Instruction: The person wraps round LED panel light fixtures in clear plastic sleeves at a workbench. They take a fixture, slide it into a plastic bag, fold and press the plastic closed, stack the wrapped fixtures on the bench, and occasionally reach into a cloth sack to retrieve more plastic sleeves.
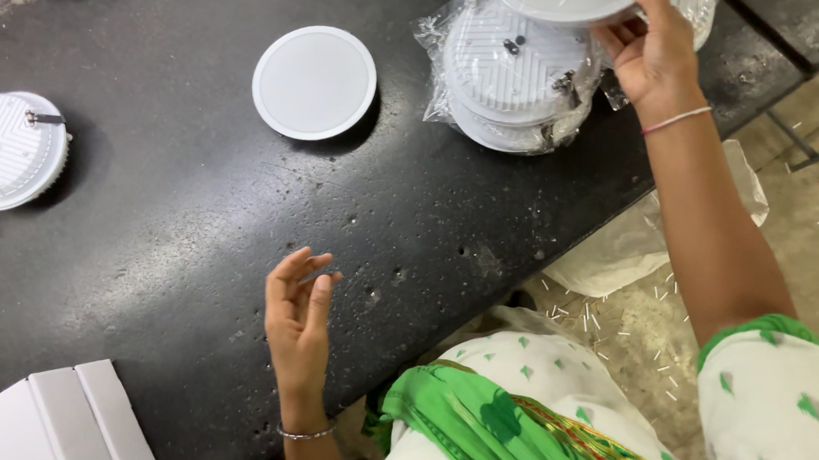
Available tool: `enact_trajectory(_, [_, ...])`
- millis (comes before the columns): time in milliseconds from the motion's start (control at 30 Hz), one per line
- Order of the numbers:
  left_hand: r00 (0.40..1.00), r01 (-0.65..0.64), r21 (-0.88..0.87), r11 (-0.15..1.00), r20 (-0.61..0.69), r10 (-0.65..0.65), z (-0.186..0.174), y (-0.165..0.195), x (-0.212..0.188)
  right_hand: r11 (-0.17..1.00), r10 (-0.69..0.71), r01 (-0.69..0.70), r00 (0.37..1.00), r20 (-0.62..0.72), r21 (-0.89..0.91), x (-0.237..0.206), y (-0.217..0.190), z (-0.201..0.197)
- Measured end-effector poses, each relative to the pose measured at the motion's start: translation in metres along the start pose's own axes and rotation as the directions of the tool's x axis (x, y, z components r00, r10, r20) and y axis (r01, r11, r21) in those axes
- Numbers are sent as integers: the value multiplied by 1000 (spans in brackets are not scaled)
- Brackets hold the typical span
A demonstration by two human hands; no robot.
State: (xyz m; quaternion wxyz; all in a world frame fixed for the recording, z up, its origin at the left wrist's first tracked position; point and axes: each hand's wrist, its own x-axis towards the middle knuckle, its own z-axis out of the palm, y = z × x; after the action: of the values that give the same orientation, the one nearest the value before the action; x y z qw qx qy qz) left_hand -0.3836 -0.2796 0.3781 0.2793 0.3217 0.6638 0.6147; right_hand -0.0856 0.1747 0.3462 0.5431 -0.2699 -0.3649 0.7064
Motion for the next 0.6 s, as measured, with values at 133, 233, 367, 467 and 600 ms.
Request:
enact_trajectory(133, [998, -25, -33, 999, 60, 27, 39, 6, -8, 1000, 12, -12, 997, 80, 8, -2, -8, -37])
enact_trajectory(233, [996, 8, -9, 1000, 84, -7, 73, 8, -18, 997, -72, 72, 997, -33, -24, -19, -28, -84])
enact_trajectory(367, [972, 91, -21, 996, 218, -84, 146, 5, -41, 858, -470, 355, 834, -290, -370, -54, -41, -205])
enact_trajectory(467, [907, 103, 109, 989, 399, -138, 217, -1, -60, 690, -533, 197, 790, -304, -697, -91, -15, -302])
enact_trajectory(600, [706, 78, 155, 985, 689, -165, 319, -26, -81, -174, -254, -21, 967, 24, -984, -159, 41, -385])
